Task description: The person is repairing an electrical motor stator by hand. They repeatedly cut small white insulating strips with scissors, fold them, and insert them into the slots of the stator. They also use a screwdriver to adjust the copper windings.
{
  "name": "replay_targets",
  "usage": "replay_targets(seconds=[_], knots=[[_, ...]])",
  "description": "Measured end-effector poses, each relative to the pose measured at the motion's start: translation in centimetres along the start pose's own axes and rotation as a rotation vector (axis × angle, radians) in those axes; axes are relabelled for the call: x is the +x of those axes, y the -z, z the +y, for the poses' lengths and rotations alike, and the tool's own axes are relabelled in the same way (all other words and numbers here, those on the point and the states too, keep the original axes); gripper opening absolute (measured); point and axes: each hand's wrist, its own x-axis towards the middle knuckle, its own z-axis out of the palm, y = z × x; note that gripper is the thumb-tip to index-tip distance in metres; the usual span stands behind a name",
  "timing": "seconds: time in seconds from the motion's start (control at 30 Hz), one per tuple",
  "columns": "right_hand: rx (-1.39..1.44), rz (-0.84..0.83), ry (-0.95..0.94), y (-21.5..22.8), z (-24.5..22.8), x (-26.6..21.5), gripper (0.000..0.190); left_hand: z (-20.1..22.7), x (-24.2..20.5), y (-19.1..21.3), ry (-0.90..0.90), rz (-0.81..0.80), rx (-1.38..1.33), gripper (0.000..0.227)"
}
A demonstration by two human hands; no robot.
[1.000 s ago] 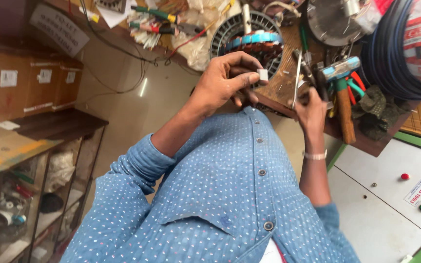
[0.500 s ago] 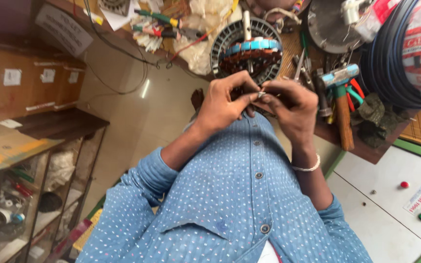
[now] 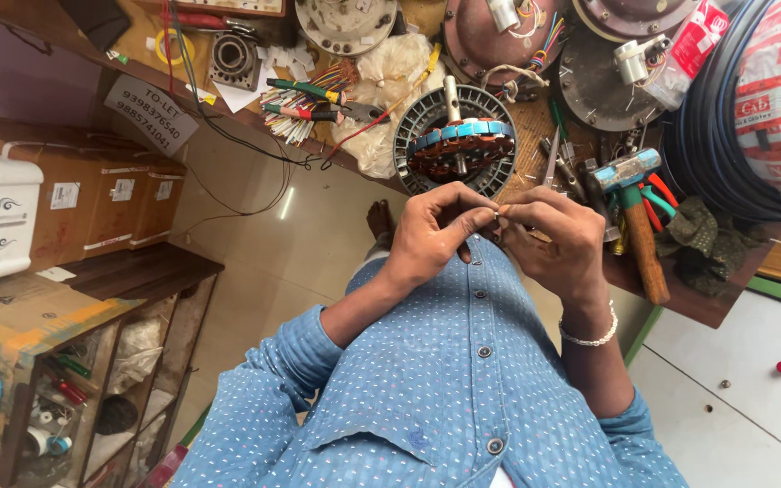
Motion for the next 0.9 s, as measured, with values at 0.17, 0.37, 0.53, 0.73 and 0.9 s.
replay_targets(seconds=[0.17,0.37,0.53,0.73,0.9], knots=[[-0.043,-0.017,0.002,0.2,-1.0,0.6,0.016,0.4,-0.5,-0.3,-0.014,0.016,-0.082,0.015],[-0.061,0.06,0.065,-0.8,-1.9,1.1,0.017,1.9,-1.0,-0.3,-0.056,0.078,-0.035,0.012],[0.115,0.019,-0.159,-1.6,-2.4,0.9,0.014,2.5,-1.7,-0.3,-0.112,0.124,0.091,0.009],[0.187,0.063,-0.271,-3.4,-1.9,-0.1,0.01,2.0,-2.1,-0.3,-0.659,0.274,0.716,0.014],[0.438,0.145,-0.253,-4.7,-0.8,-0.8,0.018,2.3,-2.2,-0.5,-0.508,0.275,0.469,0.006]])
